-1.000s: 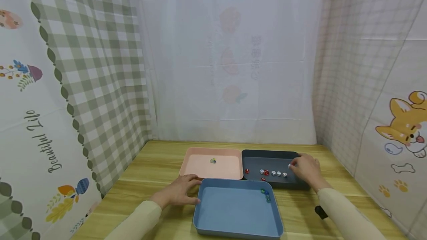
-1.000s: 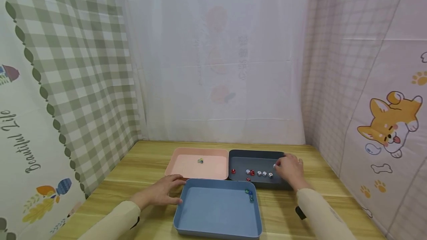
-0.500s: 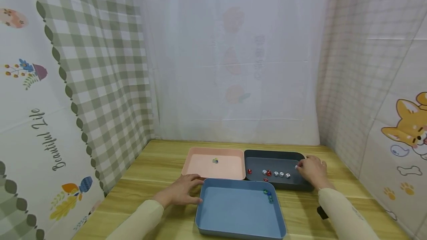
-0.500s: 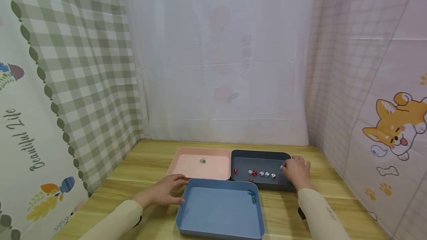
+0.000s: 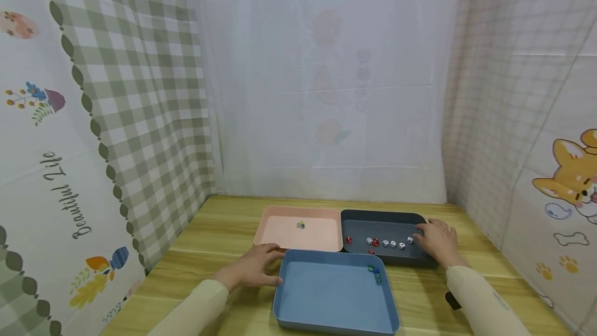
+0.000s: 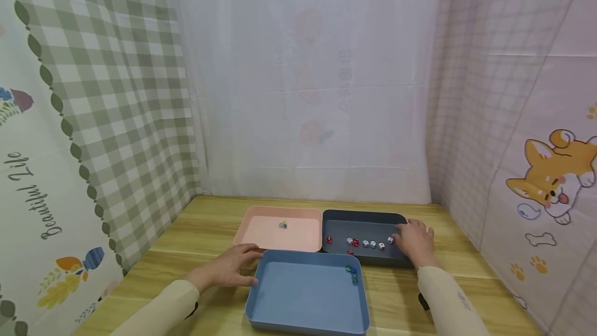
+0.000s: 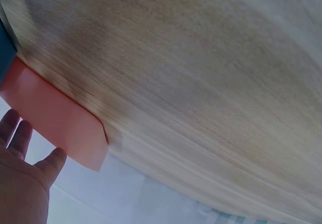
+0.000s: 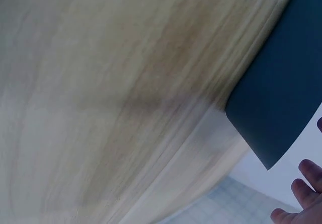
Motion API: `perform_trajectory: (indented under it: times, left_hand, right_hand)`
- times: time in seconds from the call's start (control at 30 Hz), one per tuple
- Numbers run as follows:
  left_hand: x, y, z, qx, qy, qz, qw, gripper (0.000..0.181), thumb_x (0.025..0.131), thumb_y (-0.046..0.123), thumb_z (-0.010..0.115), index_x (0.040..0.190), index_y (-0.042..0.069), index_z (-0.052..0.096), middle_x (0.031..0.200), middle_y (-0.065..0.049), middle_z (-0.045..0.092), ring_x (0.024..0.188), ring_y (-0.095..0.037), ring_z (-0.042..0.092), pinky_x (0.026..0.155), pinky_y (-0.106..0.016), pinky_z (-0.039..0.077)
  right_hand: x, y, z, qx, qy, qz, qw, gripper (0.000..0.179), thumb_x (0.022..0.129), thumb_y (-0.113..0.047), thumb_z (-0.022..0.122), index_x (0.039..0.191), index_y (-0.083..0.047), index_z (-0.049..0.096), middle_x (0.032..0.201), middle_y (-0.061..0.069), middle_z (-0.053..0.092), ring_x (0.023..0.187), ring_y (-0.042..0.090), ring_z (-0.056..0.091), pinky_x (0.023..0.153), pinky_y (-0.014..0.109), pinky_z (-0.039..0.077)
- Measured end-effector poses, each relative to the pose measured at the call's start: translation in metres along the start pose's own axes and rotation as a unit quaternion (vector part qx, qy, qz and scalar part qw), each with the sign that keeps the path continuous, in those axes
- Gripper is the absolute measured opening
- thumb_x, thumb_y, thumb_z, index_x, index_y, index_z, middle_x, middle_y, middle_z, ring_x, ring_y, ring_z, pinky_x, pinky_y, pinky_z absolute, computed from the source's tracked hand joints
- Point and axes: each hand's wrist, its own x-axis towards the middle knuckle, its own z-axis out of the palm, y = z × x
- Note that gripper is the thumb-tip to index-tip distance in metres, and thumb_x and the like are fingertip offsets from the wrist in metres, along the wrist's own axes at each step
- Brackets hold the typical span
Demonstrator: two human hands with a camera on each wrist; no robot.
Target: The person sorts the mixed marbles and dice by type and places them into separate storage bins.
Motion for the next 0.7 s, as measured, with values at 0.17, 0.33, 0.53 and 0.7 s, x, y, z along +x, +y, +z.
perform_trajectory:
  times: [0.17, 0.33, 0.53, 0.7]
  left_hand:
    - [0.0, 0.001, -0.001, 0.001, 0.0, 0.003, 1.0, 0.072, 0.088, 0.06, 0.063, 0.141, 0.012, 0.055, 0.147, -0.013, 0.044, 0.136, -0.036, 0.04, 0.107, -0.059, 0.032]
    - [0.001, 0.0, 0.001, 0.007, 0.001, 0.004, 1.0, 0.071, 0.087, 0.059, 0.065, 0.14, 0.012, 0.055, 0.146, -0.013, 0.045, 0.136, -0.036, 0.04, 0.107, -0.059, 0.033]
    - [0.001, 0.002, -0.001, 0.006, 0.001, 0.004, 1.0, 0.071, 0.087, 0.059, 0.065, 0.139, 0.012, 0.056, 0.145, -0.014, 0.046, 0.135, -0.037, 0.041, 0.108, -0.059, 0.033]
    - [0.002, 0.005, -0.004, 0.014, 0.006, 0.006, 0.9999, 0.065, 0.088, 0.055, 0.066, 0.136, 0.012, 0.058, 0.142, -0.012, 0.049, 0.131, -0.035, 0.045, 0.106, -0.056, 0.036]
  right_hand:
    - [-0.002, -0.001, 0.001, -0.002, 0.004, -0.009, 1.0, 0.035, 0.089, -0.019, 0.07, 0.115, 0.004, 0.069, 0.127, 0.042, 0.049, 0.117, 0.058, 0.044, 0.09, 0.073, 0.03]
    - [-0.002, -0.003, 0.003, -0.001, 0.002, -0.02, 0.9998, 0.038, 0.089, -0.021, 0.071, 0.116, 0.004, 0.069, 0.127, 0.042, 0.049, 0.116, 0.058, 0.045, 0.089, 0.072, 0.032]
    - [-0.004, -0.006, 0.005, -0.006, 0.007, -0.039, 0.9992, 0.039, 0.088, -0.024, 0.073, 0.118, 0.001, 0.069, 0.131, 0.04, 0.048, 0.119, 0.058, 0.044, 0.093, 0.074, 0.03]
    - [-0.008, -0.013, 0.003, -0.008, 0.007, -0.051, 0.9986, 0.039, 0.089, -0.024, 0.073, 0.119, 0.0, 0.07, 0.131, 0.038, 0.05, 0.121, 0.056, 0.044, 0.095, 0.075, 0.03]
